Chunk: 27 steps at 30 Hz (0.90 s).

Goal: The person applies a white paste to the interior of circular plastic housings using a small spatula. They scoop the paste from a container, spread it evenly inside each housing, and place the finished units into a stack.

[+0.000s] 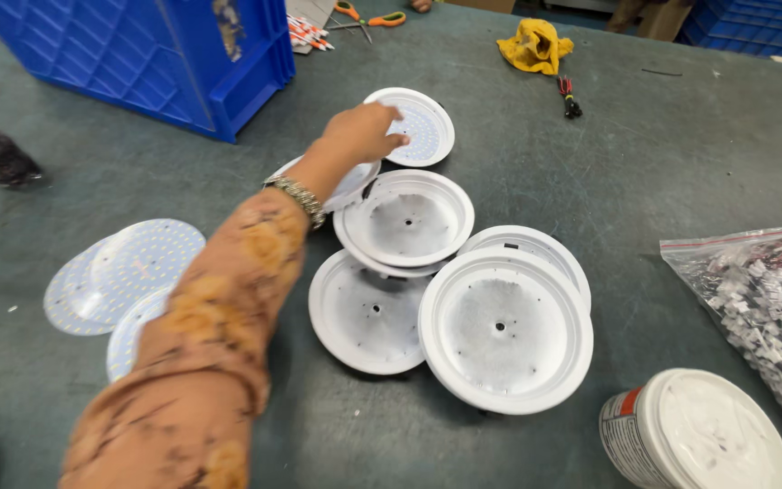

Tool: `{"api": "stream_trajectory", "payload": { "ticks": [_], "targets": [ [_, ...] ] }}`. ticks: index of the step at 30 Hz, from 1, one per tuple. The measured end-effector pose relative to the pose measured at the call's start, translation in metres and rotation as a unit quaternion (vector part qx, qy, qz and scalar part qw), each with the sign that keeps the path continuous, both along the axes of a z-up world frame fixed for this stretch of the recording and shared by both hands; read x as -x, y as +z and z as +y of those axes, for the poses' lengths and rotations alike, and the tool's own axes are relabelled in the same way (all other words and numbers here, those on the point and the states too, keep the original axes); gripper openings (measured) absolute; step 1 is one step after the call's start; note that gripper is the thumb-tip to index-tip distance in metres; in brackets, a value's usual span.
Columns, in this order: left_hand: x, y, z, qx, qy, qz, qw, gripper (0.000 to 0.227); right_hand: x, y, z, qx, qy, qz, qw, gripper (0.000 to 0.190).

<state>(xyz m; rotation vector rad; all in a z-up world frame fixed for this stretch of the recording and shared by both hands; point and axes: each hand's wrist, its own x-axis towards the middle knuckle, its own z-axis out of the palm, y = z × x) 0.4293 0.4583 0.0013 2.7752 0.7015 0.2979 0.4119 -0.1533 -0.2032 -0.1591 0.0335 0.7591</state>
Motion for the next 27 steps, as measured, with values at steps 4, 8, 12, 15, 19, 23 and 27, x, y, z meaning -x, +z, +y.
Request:
{"api": "stream_trajectory", "payload": {
  "ticks": [4, 8, 12, 15, 19, 23, 27],
  "targets": [
    [0.104, 0.009, -0.008, 0.049, -0.034, 0.062, 0.996, 0.055, 0.03, 0.029, -0.009, -0.001, 0.024, -0.026, 0.999, 0.024],
    [0.161, -0.026, -0.048, -0.077, -0.034, 0.017, 0.996, 0.06, 0.058, 0.058, -0.013, -0.004, 0.027, -0.056, 0.998, 0.024],
    [0.174, -0.027, -0.074, -0.304, 0.009, -0.167, 0.938, 0.017, 0.077, 0.077, -0.008, 0.119, -0.005, -0.003, 0.993, 0.016],
    [0.186, -0.005, -0.088, -0.285, -0.003, -0.29, 0.914, 0.005, 0.077, 0.074, -0.005, 0.132, -0.029, -0.03, 0.99, 0.007],
    [0.261, 0.026, -0.153, -0.207, -0.115, -0.346, 0.908, 0.015, 0.082, 0.076, -0.004, 0.172, -0.044, -0.047, 0.983, 0.006],
    [0.345, 0.031, -0.266, -0.159, -0.229, -0.278, 0.919, 0.013, 0.084, 0.079, 0.005, 0.198, -0.043, -0.089, 0.975, 0.008],
    [0.394, 0.007, -0.368, -0.117, -0.32, -0.221, 0.914, 0.033, 0.085, 0.087, 0.001, 0.21, -0.08, -0.095, 0.97, 0.004]
  ]
}}
